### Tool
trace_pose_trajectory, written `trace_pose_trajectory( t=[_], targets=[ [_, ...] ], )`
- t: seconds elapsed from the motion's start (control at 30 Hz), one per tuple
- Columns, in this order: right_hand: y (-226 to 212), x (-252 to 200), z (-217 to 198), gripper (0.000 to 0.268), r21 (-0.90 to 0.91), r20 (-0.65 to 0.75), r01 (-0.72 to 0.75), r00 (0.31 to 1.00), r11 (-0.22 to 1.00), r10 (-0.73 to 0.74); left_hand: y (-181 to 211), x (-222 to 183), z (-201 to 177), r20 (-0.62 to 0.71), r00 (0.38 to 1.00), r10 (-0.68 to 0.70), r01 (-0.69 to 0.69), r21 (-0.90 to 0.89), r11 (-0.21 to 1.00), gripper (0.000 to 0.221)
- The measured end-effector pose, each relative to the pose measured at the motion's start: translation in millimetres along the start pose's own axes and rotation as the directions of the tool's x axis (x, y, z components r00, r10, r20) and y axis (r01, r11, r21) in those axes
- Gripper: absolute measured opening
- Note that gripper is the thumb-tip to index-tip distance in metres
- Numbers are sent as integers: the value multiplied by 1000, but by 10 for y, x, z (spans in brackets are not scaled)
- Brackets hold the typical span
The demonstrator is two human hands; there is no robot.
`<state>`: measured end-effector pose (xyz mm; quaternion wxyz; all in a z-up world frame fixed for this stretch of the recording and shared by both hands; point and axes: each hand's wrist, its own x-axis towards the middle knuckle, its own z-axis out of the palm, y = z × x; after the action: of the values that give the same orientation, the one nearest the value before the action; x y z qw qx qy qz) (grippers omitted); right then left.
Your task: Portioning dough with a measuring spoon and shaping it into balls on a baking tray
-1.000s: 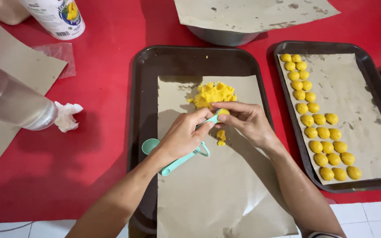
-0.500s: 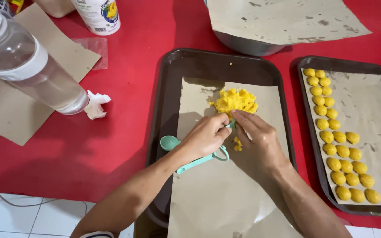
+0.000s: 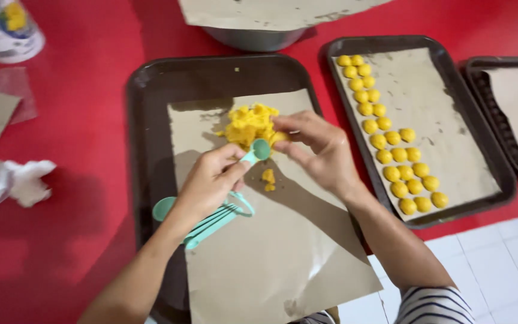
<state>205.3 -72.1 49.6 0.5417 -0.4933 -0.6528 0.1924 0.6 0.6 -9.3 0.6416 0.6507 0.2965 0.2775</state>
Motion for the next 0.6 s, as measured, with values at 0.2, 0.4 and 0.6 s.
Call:
trace_pose_trajectory(
  t=[0.2,0.4,0.6],
  targets=[
    [211,74,-932,18,417,54,-542,816,730,575,185,-32,-2,61,996,-72,74,-43,996,9],
    [1484,-188,-2332,30,-548,-298,-355,929,758,219,237,-41,21,78,990,-114,116,-24,993,12],
    [1790,-424,-2566,27,-702,-160,-403,893,587,421,209,-45,13,65,994,-91,93,-21,995,11]
  ],
)
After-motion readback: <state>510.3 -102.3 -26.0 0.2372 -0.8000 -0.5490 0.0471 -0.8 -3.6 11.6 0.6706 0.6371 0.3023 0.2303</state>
